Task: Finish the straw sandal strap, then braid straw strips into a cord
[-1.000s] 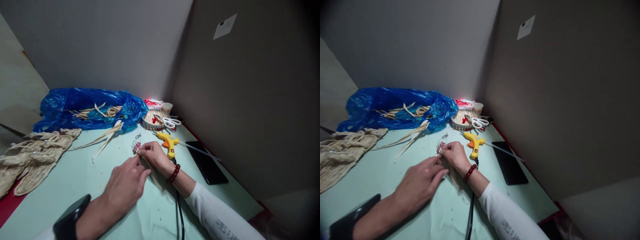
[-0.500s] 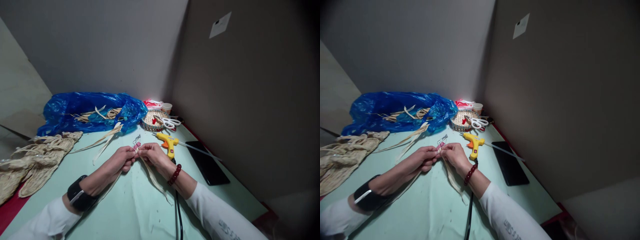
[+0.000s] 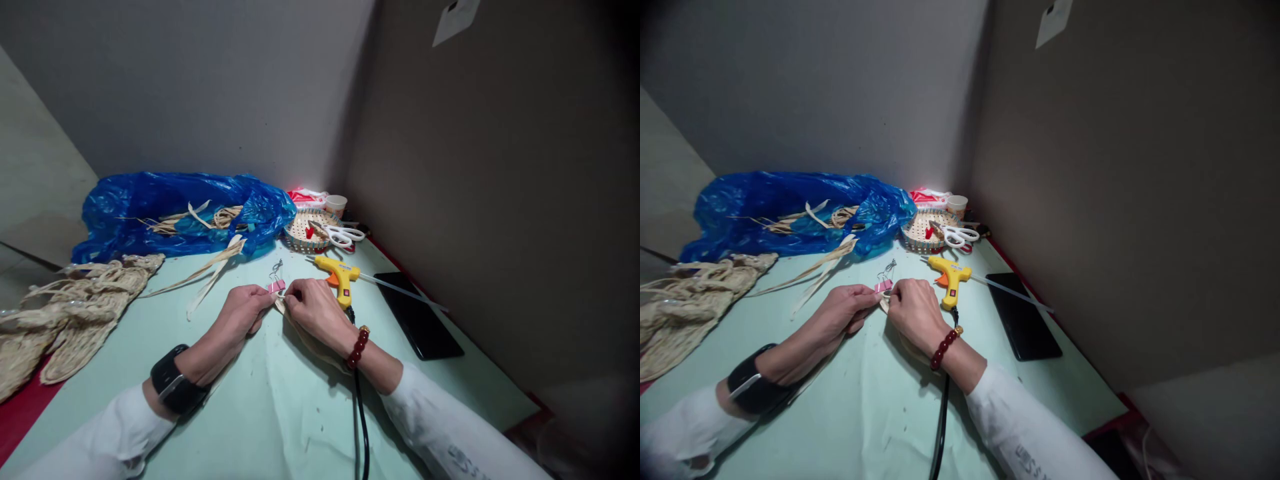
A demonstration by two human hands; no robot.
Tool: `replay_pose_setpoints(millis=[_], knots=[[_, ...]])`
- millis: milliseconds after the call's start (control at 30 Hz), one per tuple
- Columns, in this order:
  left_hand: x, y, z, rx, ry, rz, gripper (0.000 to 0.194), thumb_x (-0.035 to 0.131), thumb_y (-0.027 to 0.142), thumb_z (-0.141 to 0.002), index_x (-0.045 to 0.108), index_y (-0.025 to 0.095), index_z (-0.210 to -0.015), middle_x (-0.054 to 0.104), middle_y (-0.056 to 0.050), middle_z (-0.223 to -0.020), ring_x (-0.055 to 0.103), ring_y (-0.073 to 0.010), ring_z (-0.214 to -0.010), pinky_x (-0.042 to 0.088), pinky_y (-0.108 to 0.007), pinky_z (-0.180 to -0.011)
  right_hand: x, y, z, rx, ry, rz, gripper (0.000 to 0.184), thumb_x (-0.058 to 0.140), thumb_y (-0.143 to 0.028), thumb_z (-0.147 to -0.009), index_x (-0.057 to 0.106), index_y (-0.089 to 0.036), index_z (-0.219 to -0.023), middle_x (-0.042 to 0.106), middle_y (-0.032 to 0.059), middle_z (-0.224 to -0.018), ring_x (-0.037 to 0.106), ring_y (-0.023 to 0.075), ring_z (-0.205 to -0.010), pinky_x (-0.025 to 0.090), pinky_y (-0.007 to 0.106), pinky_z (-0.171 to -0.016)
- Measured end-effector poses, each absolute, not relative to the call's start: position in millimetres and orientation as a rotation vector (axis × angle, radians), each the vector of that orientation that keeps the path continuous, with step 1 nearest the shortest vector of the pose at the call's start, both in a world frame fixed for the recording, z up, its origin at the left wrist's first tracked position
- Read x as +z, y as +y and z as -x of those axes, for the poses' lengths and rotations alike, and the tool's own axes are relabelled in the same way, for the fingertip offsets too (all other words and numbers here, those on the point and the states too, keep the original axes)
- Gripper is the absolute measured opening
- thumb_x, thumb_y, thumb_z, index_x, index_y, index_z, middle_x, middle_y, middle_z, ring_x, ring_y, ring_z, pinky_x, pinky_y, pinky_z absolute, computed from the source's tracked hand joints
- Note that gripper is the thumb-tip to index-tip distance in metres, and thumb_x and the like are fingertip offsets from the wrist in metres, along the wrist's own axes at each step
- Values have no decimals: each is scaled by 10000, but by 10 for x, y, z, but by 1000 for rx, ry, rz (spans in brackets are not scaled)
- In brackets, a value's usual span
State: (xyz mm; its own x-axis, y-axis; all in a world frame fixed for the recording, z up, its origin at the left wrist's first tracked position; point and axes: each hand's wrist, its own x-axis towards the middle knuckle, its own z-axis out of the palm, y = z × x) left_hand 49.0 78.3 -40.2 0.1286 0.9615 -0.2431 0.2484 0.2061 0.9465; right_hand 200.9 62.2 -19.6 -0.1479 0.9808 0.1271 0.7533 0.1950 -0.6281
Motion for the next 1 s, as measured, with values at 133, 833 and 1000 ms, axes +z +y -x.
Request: replay_pose_setpoints(millis=[133,833,1000], knots=[[-443,784,-517,808,1431,-1290,175,586,308,-926,619,137,-905,610,39,-727,528,-63,-489,448,-190,-432,-224,569,-1959,488,-2018,1627,189,493,-144,-830,656,-149,-735,654,61,-674,517,158,-608,259,277,-564],[-410,735,-471,760,1373,-1342,239,579,306,-928,588,142,-755,507,87,-589,406,-39,-398,344,-167,-368,-297,266,-1795,202,-2461,1441,222,474,-117,-845,619,-108,-1012,663,111,-938,586,214,-678,273,324,-553],[-412,742,-470,760,1379,-1352,224,602,285,-913,586,140,-743,521,81,-608,433,-43,-423,358,-167,-380,-194,438,-1948,331,-2273,1506,224,447,-268,-950,638,-160,-903,673,61,-857,584,173,-741,317,275,-620]])
